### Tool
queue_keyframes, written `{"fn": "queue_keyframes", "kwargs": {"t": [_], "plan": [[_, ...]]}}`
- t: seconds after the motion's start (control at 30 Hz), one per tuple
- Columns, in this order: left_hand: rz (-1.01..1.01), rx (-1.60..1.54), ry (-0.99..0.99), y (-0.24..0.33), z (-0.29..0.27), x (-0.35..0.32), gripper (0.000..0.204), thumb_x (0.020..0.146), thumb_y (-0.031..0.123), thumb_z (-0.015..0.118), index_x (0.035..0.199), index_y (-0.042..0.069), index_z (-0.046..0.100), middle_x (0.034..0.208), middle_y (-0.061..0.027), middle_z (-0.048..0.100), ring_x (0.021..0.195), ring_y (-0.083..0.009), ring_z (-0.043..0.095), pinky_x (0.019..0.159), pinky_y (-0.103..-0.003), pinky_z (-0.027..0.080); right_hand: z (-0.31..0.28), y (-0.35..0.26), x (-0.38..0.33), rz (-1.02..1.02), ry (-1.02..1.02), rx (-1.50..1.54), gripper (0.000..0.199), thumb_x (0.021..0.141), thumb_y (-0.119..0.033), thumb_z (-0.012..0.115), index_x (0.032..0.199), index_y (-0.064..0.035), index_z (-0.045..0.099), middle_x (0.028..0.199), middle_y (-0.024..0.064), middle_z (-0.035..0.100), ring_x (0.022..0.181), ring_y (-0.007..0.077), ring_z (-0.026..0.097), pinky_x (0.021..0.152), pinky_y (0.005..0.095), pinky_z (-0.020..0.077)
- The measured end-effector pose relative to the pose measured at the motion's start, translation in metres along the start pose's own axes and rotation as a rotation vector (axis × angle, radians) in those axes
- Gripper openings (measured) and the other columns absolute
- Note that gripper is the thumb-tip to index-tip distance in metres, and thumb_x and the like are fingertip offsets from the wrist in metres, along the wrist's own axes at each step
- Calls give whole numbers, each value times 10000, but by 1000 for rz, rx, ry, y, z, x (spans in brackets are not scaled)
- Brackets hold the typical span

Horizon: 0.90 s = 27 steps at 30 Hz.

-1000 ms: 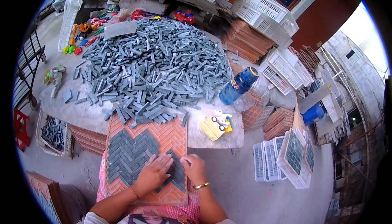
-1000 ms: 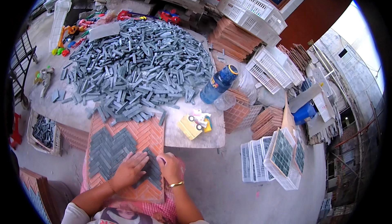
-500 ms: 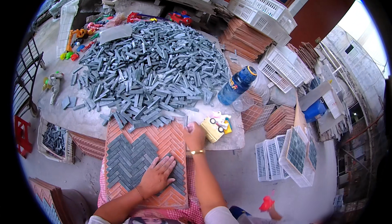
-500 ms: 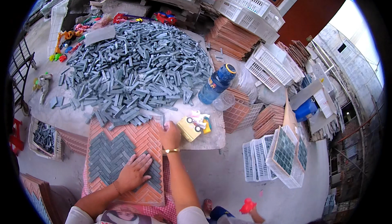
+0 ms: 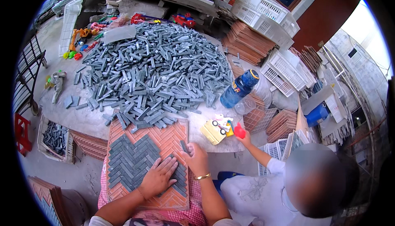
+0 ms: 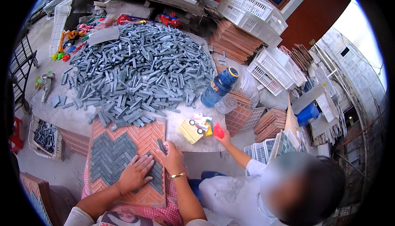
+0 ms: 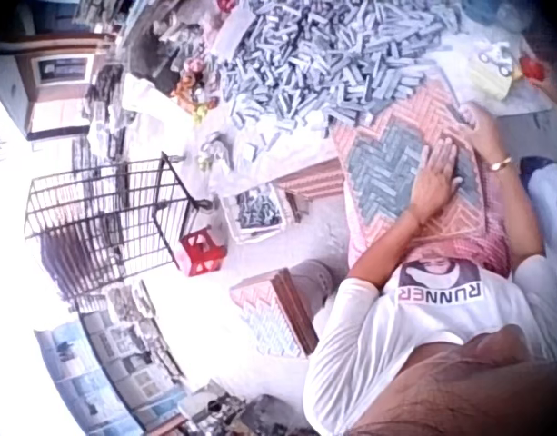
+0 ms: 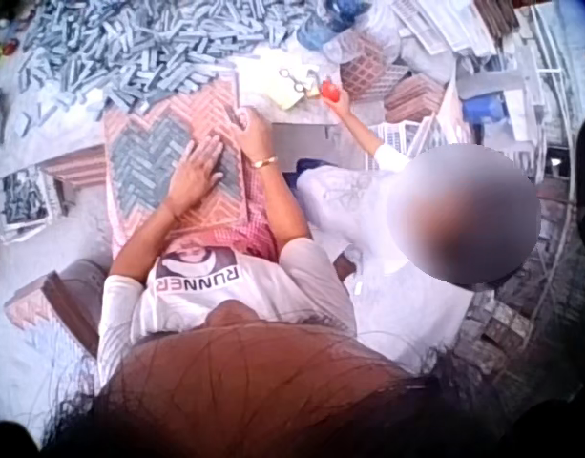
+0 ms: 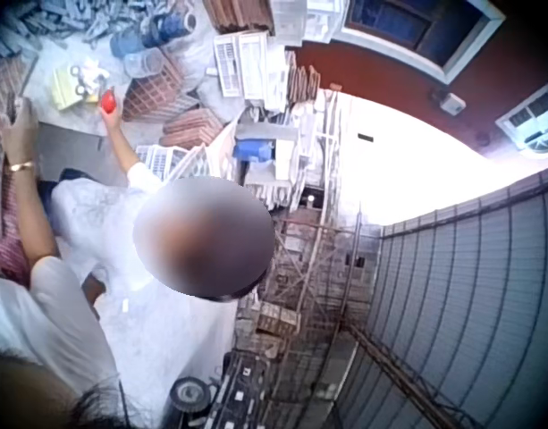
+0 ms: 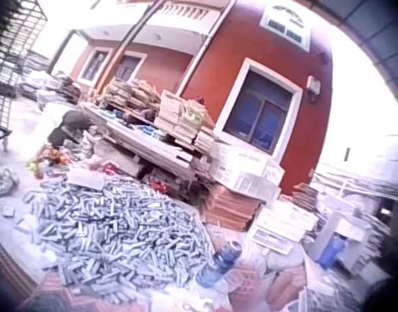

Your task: The person arranges small rectangular tiles by hand onto a square board, forming a herringbone pattern. The person places tiles one at a time, occasionally adjusting their position, and completes one board before moving to another.

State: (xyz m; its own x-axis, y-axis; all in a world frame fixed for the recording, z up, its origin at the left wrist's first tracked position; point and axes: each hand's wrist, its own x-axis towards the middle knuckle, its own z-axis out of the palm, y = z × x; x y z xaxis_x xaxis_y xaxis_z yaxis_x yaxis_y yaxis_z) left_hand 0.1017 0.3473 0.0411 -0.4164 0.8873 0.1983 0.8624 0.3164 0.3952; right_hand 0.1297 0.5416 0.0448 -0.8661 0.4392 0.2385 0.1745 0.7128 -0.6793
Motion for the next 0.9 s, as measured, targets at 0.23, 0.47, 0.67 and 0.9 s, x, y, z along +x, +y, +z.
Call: {"fn": "queue_keyframes", "kwargs": {"t": [0.23, 0.47, 0.67, 0.9], "plan": [[-1, -35, 7, 0, -1, 1, 656, 829, 347, 602, 1353, 8, 402, 1416, -139, 402, 1338, -272, 343, 1110, -472, 226, -10, -6, -18, 16, -145, 44, 220, 761, -158, 704, 939, -44, 646, 867, 143, 641, 781, 300, 628, 690, 388, 500], [-3, -3, -4, 1, -2, 0, 642, 841, 355, 585, 1350, 4, 409, 1419, -124, 400, 1332, -262, 349, 1117, -463, 219, -6, -3, -34, -83, -72, -8, 161, 784, -98, 668, 931, -34, 652, 867, 138, 639, 772, 286, 635, 689, 357, 505], [3, -15, 6, -1, 1, 0, 669, 801, 340, 629, 1342, 9, 417, 1410, -129, 410, 1328, -272, 356, 1115, -467, 219, -8, -32, -41, 22, -36, -112, 165, 798, -133, 647, 956, -82, 641, 869, 125, 624, 794, 322, 621, 686, 403, 496], [-41, -133, 7, -2, -2, 2, 666, 776, 283, 666, 1334, 15, 419, 1398, -143, 417, 1315, -293, 370, 1099, -481, 246, -10, -24, -38, -42, -85, -157, 169, 807, -172, 643, 955, -91, 639, 869, 131, 611, 793, 336, 610, 681, 413, 493]]}}
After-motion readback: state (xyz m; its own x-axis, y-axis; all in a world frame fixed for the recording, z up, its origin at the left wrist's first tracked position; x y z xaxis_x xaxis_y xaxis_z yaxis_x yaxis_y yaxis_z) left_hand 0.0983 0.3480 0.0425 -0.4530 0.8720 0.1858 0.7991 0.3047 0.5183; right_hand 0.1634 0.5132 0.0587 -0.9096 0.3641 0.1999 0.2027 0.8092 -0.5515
